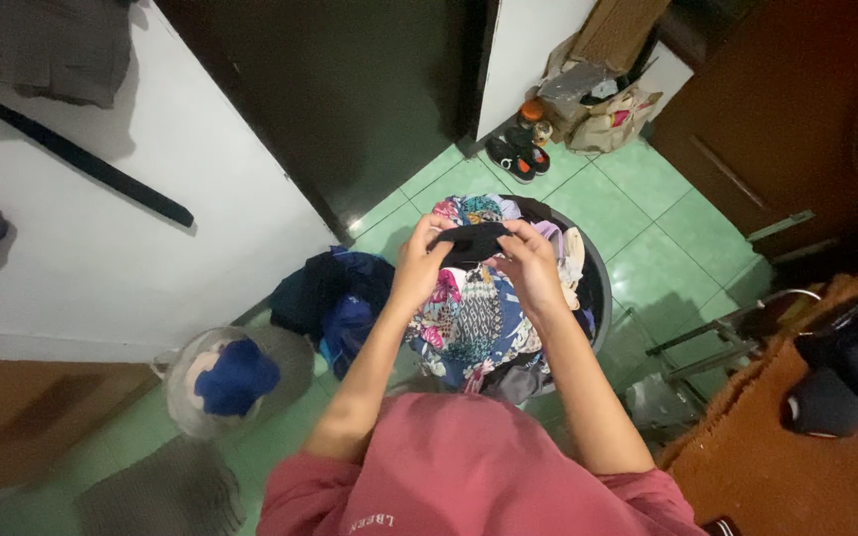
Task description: Folding several pairs of socks and placing them on a brown surface.
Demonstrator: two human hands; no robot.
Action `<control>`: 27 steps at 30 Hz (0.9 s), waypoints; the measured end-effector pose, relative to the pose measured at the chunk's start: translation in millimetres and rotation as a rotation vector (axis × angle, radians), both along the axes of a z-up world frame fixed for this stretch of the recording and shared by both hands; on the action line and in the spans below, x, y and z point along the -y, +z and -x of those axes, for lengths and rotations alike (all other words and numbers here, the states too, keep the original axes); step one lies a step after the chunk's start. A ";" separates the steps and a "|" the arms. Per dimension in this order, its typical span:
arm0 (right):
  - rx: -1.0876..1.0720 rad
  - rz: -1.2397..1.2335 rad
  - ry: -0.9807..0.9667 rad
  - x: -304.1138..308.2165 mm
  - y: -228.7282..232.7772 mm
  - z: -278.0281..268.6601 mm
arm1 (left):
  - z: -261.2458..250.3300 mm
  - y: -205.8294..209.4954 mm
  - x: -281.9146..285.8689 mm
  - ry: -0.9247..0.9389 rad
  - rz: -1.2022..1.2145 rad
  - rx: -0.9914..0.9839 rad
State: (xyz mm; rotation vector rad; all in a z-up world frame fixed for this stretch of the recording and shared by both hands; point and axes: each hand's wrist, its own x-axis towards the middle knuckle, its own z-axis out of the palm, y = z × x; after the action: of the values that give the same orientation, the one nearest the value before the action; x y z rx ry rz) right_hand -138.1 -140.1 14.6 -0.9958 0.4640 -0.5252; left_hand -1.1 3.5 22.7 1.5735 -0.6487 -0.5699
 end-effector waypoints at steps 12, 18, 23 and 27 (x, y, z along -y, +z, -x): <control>0.109 0.029 0.040 -4.0 3.1 15.0 | -14.1 -52.7 18.5 -0.269 0.260 -0.691; -0.099 0.272 -0.140 2.8 8.3 48.4 | 12.2 -19.8 45.0 -0.438 0.255 -1.048; -0.218 0.198 -0.364 10.4 -6.3 80.5 | 32.1 -40.3 69.8 -0.631 0.105 -0.458; -0.101 -0.015 -0.452 5.2 -12.3 104.0 | 54.3 -23.1 82.7 -0.569 -0.002 -0.007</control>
State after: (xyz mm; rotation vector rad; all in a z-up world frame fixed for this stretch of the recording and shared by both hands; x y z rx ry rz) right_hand -242.2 -145.3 2.3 -0.9065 0.7903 -0.8762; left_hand -55.4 -79.2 -0.3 1.3809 -1.1011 -0.9940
